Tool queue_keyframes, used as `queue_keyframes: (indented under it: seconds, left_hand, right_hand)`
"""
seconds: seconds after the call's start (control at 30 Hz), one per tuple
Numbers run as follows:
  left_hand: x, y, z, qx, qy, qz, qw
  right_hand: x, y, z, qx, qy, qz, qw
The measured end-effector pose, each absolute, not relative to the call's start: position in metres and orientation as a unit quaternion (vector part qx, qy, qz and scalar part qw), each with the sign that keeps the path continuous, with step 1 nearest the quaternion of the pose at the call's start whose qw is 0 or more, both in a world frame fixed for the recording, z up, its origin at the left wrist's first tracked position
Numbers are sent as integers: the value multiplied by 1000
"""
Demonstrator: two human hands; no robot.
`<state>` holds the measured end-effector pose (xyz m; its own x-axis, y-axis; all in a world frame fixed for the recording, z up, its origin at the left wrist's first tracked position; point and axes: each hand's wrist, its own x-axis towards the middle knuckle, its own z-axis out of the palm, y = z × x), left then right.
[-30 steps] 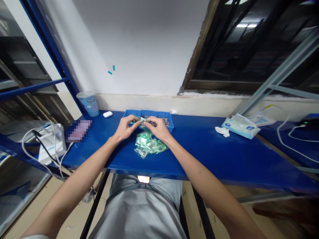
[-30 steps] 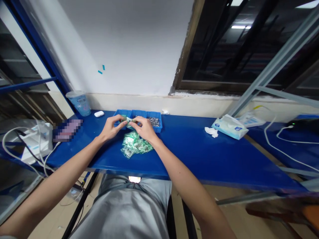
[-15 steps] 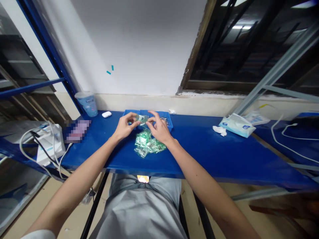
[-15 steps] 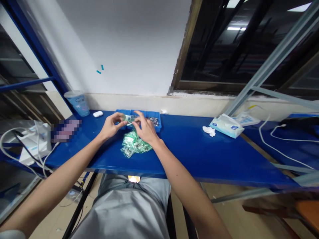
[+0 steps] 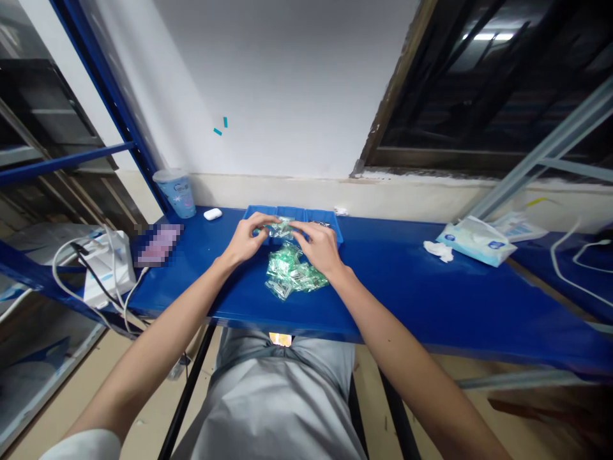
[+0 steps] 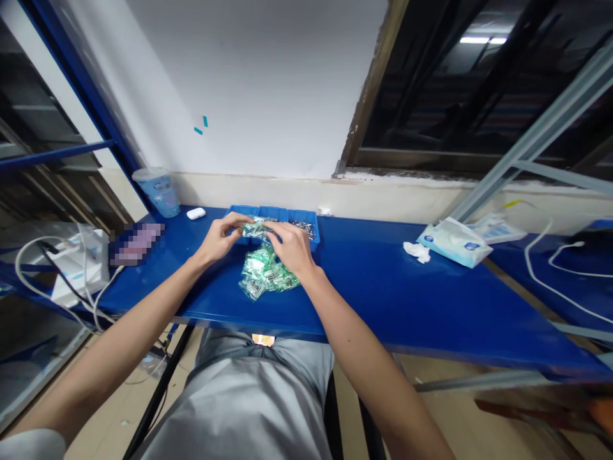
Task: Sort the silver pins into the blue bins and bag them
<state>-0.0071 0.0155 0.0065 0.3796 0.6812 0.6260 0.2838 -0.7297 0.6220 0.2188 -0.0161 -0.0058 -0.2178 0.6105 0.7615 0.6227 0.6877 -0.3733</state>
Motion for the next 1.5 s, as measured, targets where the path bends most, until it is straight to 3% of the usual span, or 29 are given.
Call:
queue_keyframes:
  seconds: [0.27, 0.5, 0.87, 1.3, 1.5]
  left_hand:
    - [-5, 24, 4, 802, 299, 488, 170]
    - [-31, 60, -1, 698, 426, 565, 116]
    - [-43, 74, -27, 697, 544, 463, 66]
    - [-38, 62, -21, 759, 516, 388, 84]
    - [-37, 56, -16, 756, 503, 412, 73]
  right_hand:
    - [210, -23, 6, -382, -773, 97, 498]
    - [214, -24, 3, -404, -786, 60, 464]
    - [209, -31, 0, -392, -820, 50, 414]
    - [208, -26, -4, -375, -895, 3, 242]
    - [207, -25, -4, -374, -884, 74, 271]
